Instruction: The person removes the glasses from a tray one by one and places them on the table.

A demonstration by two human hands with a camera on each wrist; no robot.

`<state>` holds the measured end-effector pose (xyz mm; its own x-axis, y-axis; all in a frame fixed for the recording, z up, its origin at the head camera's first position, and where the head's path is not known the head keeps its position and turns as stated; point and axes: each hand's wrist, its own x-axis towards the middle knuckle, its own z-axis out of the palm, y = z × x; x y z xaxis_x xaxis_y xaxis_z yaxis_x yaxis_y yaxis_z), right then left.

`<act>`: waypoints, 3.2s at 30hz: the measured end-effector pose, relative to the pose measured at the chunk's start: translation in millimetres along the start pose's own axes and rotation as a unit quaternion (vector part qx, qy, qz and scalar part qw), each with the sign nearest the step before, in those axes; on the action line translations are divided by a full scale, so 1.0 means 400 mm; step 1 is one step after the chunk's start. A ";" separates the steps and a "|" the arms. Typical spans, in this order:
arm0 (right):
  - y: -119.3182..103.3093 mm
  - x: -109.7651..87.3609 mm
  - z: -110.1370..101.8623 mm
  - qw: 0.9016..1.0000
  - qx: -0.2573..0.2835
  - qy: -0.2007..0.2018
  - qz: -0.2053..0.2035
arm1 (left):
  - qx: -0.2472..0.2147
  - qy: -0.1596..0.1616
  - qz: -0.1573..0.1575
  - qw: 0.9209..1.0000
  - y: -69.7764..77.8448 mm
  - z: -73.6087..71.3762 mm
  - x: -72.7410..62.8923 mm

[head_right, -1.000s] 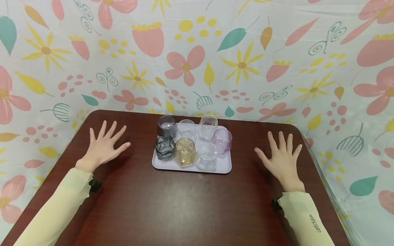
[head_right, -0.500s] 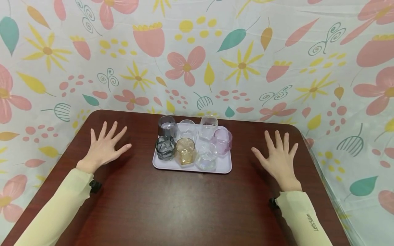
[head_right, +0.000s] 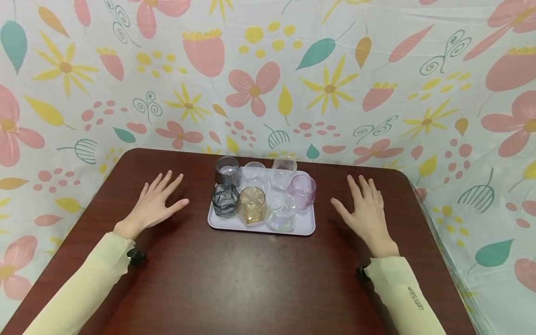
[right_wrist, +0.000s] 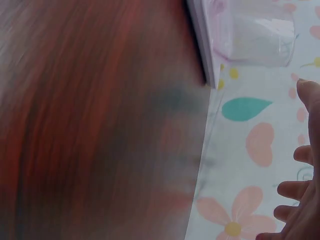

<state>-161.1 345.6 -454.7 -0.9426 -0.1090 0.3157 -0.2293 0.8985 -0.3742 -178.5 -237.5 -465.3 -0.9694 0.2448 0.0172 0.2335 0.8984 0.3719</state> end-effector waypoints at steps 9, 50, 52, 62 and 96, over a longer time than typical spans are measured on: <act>-0.064 0.026 0.018 0.999 0.047 -0.017 0.004 | -0.124 -0.017 0.002 0.992 0.057 0.037 0.005; -0.152 0.073 0.123 0.981 0.180 -0.068 -0.019 | -0.400 -0.047 -0.053 0.914 0.158 0.147 0.031; -0.150 0.075 0.127 0.980 0.183 -0.069 -0.020 | -0.403 -0.048 -0.049 0.913 0.156 0.149 0.033; -0.137 0.083 0.153 0.976 0.203 -0.074 -0.010 | -0.420 -0.054 -0.050 0.905 0.154 0.155 0.037; -0.064 0.168 0.085 0.979 0.199 -0.022 0.044 | -0.396 -0.062 -0.014 0.916 0.135 0.152 0.037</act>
<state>-227.0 300.8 -453.7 -0.9707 -0.0645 0.2317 -0.2141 0.6703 -0.7106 -175.5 -163.3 -501.3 -0.9464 0.3104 -0.0898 0.0335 0.3706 0.9282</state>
